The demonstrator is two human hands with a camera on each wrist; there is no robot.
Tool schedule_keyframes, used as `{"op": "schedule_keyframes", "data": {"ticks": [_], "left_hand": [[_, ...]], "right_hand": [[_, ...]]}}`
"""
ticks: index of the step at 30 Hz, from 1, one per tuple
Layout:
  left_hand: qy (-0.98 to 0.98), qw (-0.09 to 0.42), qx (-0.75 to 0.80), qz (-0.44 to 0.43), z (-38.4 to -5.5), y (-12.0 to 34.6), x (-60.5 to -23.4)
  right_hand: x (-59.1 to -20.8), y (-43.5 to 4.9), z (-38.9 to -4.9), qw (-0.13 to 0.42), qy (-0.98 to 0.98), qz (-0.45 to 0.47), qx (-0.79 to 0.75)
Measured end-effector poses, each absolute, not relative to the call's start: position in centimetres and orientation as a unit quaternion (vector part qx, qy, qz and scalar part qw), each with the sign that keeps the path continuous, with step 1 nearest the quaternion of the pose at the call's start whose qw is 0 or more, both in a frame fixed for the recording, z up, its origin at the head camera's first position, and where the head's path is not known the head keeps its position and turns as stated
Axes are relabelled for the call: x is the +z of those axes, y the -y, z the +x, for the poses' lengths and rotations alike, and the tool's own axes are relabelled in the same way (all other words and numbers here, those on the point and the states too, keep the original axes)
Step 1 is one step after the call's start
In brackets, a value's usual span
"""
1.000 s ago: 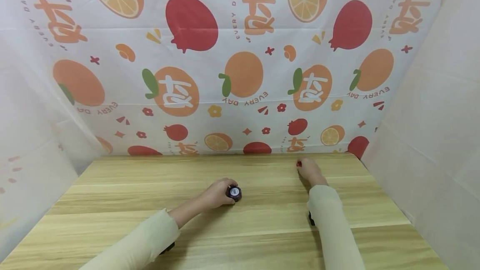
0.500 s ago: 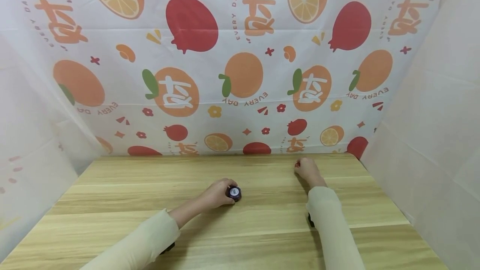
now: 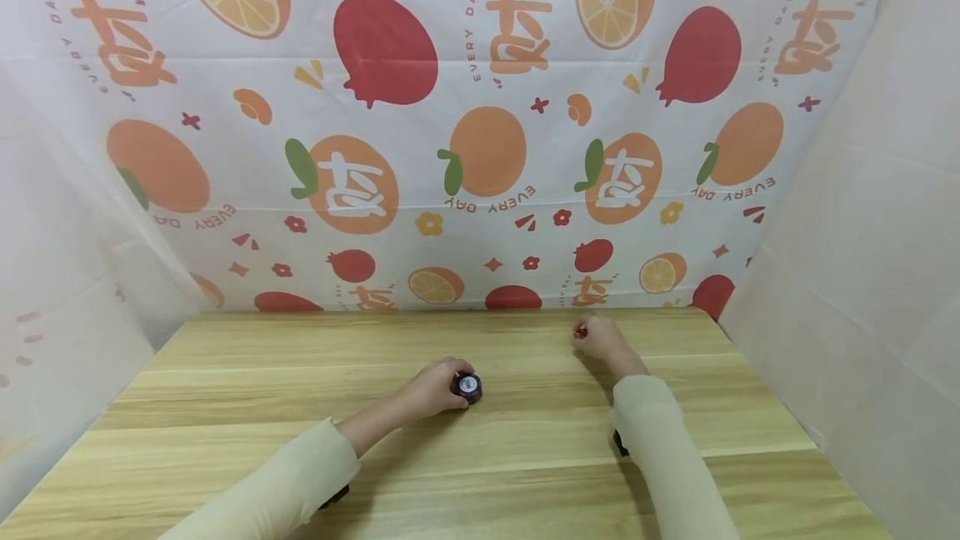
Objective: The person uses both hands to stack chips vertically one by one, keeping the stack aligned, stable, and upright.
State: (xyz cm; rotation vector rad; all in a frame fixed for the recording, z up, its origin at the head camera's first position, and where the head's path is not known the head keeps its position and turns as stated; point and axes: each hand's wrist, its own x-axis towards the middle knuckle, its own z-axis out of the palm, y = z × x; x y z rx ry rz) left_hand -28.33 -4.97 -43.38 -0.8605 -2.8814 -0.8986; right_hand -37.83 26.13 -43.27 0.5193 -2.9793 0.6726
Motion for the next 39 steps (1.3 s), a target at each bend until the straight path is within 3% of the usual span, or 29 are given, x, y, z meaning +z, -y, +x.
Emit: {"op": "schedule_keyframes", "data": {"ticks": [11, 22, 39], "left_hand": [[0.917, 0.008, -0.286, -0.278, -28.5, 5.0, -43.5], [0.917, 0.008, -0.285, -0.279, -28.4, 5.0, -43.4], [0.916, 0.019, -0.281, -0.287, -28.5, 5.1, -43.5]], "right_hand": [[-43.0, -25.1, -37.2, -0.017, 0.963, 0.175, 0.203], [-42.5, -23.8, -36.7, -0.003, 0.952, 0.237, 0.196], [-42.0, -20.7, -35.2, -0.012, 0.943, 0.259, 0.210]]}}
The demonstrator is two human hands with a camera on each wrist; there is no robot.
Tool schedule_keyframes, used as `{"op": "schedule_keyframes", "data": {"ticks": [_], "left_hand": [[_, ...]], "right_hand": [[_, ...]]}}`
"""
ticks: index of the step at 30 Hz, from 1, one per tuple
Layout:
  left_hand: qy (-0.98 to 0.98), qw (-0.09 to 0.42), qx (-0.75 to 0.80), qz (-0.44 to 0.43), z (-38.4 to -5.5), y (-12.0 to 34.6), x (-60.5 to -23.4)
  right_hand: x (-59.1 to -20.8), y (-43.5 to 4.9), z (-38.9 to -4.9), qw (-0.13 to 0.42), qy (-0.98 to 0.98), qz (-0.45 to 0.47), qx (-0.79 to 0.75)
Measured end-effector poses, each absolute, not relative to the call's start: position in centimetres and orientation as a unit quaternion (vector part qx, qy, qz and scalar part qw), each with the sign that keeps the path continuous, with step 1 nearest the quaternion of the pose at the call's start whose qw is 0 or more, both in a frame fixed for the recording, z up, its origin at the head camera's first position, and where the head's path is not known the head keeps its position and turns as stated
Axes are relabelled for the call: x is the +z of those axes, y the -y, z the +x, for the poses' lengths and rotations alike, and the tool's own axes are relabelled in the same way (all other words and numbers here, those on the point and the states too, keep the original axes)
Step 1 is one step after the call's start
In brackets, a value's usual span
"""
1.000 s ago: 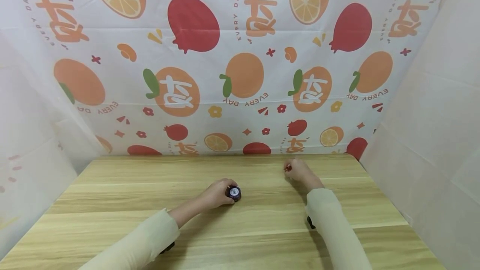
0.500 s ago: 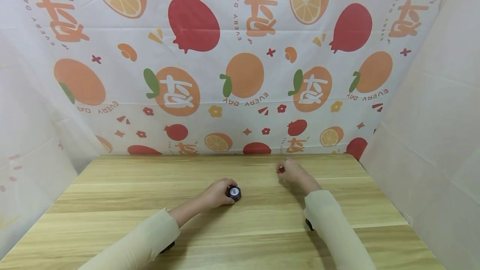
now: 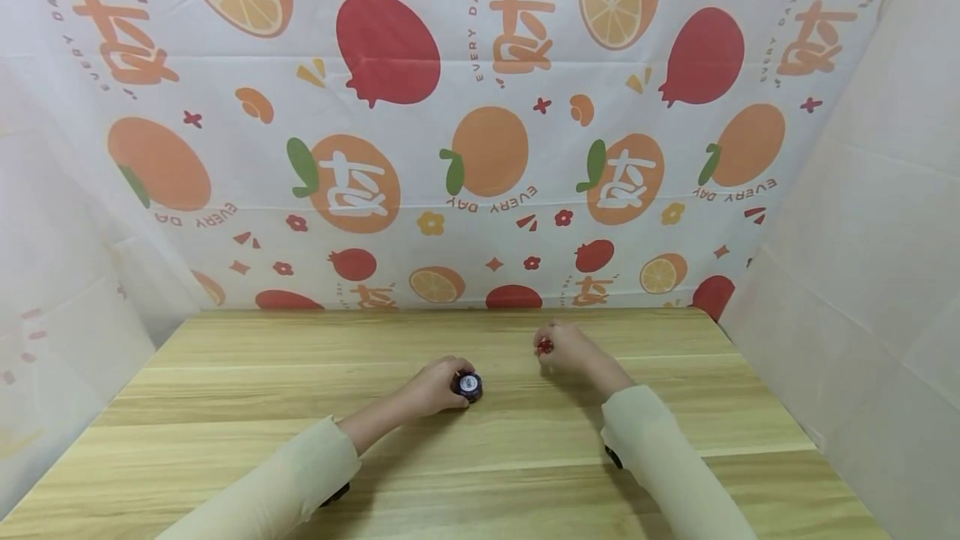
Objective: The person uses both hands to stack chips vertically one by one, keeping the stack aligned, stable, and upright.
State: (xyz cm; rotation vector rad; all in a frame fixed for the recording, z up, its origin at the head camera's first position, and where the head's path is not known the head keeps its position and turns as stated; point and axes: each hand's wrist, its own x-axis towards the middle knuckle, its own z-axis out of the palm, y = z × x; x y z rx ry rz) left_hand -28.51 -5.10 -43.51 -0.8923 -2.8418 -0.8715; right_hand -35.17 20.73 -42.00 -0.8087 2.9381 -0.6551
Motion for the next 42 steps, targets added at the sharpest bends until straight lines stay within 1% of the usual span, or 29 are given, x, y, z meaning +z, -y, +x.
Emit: {"op": "schedule_keyframes", "data": {"ticks": [3, 6, 16, 21, 32, 42], "left_hand": [[0.916, 0.021, -0.279, -0.289, -28.6, 5.1, -43.6], [0.915, 0.019, -0.281, -0.288, -28.6, 5.1, -43.6], [0.914, 0.018, -0.286, -0.287, -28.7, 5.1, -43.6], [0.914, 0.014, -0.286, -0.288, -28.6, 5.1, -43.4], [0.914, 0.014, -0.290, -0.284, -28.4, 5.2, -43.3], [0.918, -0.013, -0.309, -0.248, -28.2, 5.2, -43.3]], "right_hand": [[-41.8, -20.0, -34.8, 0.023, -0.944, -0.255, -0.210], [-41.7, -19.2, -34.4, 0.022, -0.943, -0.262, -0.202], [-41.3, -16.9, -33.3, -0.003, -0.918, -0.350, -0.185], [-41.1, -15.8, -32.7, -0.008, -0.908, -0.377, -0.182], [-40.9, -14.0, -31.6, 0.003, -0.895, -0.407, -0.183], [-41.2, -12.8, -31.1, -0.001, -0.886, -0.423, -0.187]]}}
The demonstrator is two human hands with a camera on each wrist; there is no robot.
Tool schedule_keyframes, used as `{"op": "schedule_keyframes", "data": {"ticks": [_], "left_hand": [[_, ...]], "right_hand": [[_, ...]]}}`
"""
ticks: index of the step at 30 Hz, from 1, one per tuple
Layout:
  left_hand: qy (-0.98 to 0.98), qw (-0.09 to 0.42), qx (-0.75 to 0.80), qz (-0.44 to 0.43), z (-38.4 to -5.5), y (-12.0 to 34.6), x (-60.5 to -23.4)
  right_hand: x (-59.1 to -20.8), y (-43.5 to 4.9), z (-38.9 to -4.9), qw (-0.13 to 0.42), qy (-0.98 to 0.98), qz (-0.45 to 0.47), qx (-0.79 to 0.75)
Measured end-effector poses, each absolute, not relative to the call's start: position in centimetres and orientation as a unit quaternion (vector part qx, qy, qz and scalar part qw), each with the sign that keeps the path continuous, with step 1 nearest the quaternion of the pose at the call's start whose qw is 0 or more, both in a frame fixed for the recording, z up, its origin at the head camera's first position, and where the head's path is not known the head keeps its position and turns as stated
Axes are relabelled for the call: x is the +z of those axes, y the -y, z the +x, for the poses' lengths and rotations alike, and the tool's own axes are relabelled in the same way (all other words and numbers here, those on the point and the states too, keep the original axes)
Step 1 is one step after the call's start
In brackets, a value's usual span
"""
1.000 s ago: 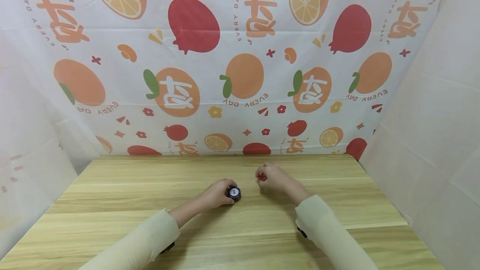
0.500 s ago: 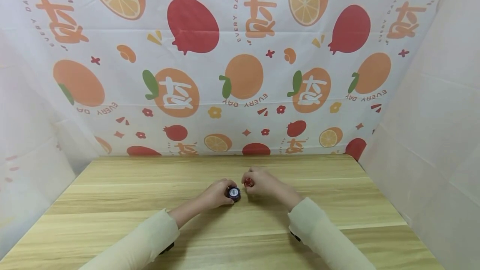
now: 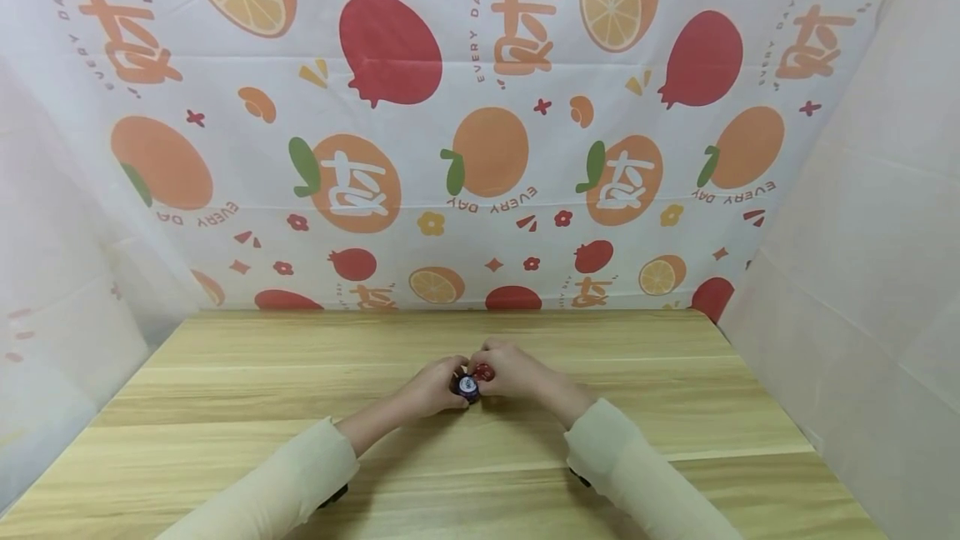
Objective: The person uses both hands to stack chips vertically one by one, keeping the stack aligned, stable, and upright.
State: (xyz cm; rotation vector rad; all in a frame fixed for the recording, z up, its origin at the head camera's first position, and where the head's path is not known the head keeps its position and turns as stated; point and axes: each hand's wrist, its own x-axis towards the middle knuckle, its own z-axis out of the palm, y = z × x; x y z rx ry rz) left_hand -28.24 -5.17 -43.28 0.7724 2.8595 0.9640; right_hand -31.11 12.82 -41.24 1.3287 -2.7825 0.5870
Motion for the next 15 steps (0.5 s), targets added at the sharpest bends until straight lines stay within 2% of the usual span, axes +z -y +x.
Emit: {"op": "schedule_keyframes", "data": {"ticks": [15], "left_hand": [[-0.922, 0.030, 0.318, 0.220, -28.5, 5.7, -43.3]], "right_hand": [[-41.0, -11.2, -30.5, -0.021, 0.882, 0.432, 0.187]]}}
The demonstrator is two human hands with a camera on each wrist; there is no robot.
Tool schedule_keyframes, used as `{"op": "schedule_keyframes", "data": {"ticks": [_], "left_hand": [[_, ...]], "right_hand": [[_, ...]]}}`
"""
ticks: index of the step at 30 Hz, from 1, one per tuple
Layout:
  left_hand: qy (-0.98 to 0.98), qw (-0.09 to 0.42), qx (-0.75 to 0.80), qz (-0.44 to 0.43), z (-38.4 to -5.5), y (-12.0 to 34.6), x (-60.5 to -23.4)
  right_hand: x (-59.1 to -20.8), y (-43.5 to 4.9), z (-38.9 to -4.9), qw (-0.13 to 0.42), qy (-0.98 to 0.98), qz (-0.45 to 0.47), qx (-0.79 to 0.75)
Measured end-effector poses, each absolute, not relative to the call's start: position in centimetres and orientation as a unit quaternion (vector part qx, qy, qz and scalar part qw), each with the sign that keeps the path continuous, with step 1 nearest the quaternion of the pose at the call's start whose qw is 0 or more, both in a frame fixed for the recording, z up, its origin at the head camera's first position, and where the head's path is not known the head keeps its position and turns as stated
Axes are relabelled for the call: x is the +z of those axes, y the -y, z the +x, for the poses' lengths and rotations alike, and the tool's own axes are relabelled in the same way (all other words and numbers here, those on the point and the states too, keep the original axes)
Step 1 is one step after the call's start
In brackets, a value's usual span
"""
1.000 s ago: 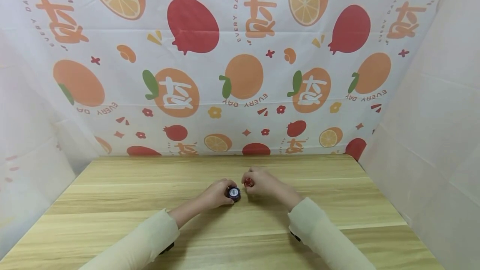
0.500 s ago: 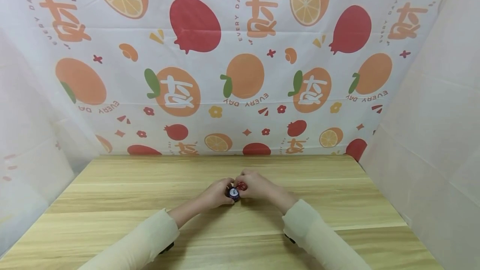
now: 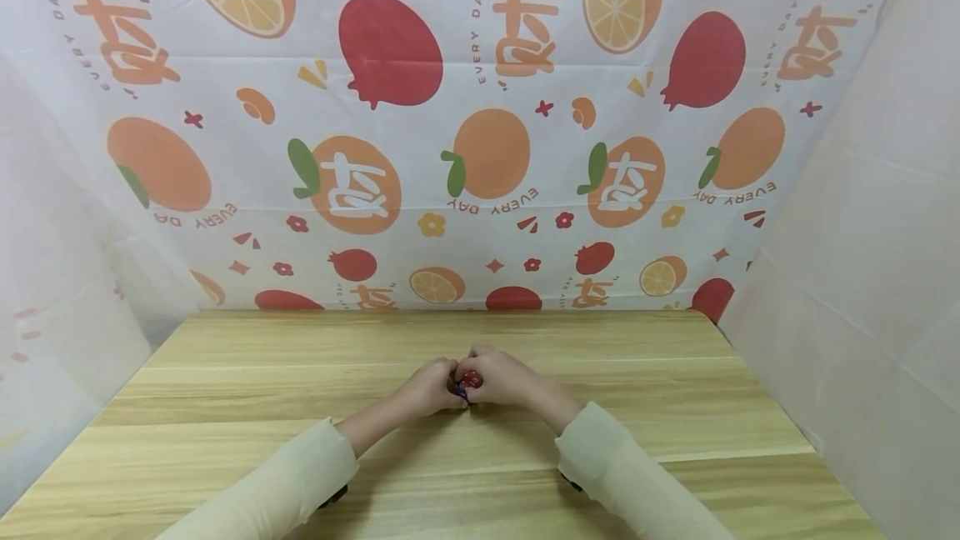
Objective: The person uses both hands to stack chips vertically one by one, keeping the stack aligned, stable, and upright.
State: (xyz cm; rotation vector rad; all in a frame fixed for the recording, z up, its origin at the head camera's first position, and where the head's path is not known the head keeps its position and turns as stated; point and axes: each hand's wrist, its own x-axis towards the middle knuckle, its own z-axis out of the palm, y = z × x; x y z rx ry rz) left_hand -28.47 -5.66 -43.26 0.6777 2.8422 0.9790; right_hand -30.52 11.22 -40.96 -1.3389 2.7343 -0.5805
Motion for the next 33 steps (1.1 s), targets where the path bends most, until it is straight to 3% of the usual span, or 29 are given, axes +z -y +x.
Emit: {"op": "schedule_keyframes", "data": {"ticks": [33], "left_hand": [[-0.921, 0.034, 0.325, 0.209, -27.92, 5.76, -43.16]], "right_hand": [[-41.42, -10.83, -29.98, 0.001, -0.877, -0.451, -0.166]]}}
